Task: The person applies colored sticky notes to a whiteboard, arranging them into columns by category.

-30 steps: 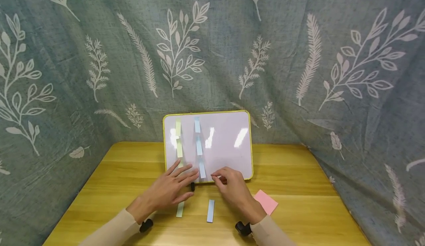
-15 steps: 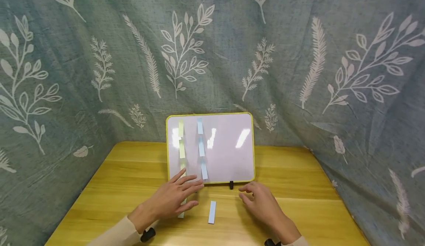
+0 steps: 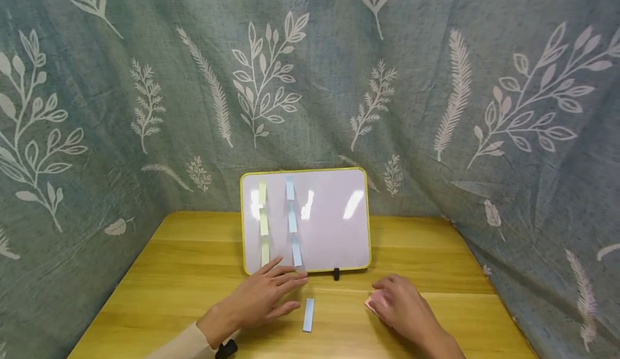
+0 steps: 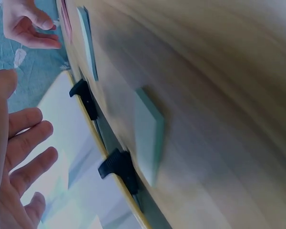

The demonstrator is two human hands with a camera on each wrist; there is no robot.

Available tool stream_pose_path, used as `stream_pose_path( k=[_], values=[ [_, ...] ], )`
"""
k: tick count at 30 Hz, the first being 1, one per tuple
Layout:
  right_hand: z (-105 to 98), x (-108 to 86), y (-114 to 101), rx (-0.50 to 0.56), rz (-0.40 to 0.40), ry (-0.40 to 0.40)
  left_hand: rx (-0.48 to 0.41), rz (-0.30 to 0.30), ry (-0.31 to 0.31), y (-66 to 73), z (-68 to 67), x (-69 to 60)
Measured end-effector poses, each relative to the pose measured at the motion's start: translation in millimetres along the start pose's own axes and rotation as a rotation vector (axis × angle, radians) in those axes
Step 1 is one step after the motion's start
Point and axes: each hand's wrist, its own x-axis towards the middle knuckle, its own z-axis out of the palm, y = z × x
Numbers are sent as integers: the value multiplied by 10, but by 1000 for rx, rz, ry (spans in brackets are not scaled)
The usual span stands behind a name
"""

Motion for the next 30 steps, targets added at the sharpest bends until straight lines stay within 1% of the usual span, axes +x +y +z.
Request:
stream_pose_path(
  k=[4, 7, 10, 13, 18, 21, 26, 30],
  values=[
    [-10, -60, 23, -46, 32, -40, -18, 10, -29, 66, 16, 98],
    [-4, -63, 30, -88, 34, -42, -26, 17, -65, 103, 27, 182],
    [4, -35, 30, -103, 26, -36, -37, 17, -92, 130, 31, 261],
    [10, -20, 33, -92, 27, -45, -48, 35, -101, 165, 34, 338],
    [21, -84, 43, -80, 37, -63, -58, 67, -124, 276, 77, 451],
    [22, -96, 49, -79, 28, -73, -67, 69, -142, 331, 83, 511],
    [-11, -74, 39, -74, 18, -100, -111, 69, -168, 400, 82, 647],
    [-14, -99, 21, -70, 20, -121, -155, 54, -214, 471, 139, 737]
  ],
)
